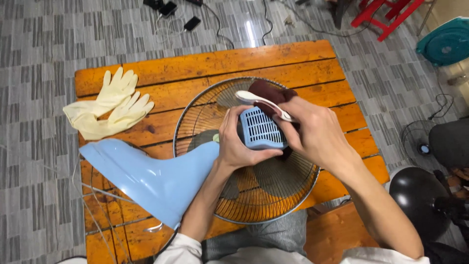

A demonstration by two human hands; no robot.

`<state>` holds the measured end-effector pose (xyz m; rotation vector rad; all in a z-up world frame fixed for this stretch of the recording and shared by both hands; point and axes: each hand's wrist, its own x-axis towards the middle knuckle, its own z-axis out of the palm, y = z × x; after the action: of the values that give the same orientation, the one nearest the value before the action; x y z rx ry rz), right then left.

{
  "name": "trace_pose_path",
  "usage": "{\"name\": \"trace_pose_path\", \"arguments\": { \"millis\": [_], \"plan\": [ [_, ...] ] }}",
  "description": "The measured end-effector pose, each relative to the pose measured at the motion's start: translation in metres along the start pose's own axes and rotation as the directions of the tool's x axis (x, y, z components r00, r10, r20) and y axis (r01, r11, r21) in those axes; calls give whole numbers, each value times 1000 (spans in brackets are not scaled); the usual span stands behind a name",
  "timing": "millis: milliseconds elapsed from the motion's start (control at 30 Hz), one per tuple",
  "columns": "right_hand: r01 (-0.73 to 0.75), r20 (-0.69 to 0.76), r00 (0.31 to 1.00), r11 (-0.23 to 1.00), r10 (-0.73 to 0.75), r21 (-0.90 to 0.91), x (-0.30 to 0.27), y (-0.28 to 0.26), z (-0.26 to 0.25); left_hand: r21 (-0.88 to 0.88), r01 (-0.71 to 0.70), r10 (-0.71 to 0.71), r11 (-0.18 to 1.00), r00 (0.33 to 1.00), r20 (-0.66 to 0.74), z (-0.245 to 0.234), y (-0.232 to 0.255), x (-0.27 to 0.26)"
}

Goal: Cleaning the motor housing of an electric fan using a cloth and a toothbrush.

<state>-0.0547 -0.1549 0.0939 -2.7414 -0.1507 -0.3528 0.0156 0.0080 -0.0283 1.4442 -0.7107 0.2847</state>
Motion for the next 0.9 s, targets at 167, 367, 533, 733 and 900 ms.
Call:
{"name": "trace_pose_path", "arguments": {
  "millis": [167,367,533,733,900],
  "plan": [
    [-35,10,999,998,36,-46,1,3,6,-5,9,-9,1000,1000,14,-2,0,-1],
    [49,-43,998,996,-52,-69,10,5,10,-46,3,-2,999,1000,17,-3,4,4],
    [9,5,1000,986,-8,-166,-6,-5,5,-19,1,-1,1000,1000,-10,-1,-1,-2],
    [43,6,999,985,-43,-164,12,-3,1,-31,-4,4,1000,1000,3,-2,0,2],
    [-52,30,998,998,51,28,-19,-2,-21,-49,-8,8,999,1000,10,-2,-3,0]
  ]
}}
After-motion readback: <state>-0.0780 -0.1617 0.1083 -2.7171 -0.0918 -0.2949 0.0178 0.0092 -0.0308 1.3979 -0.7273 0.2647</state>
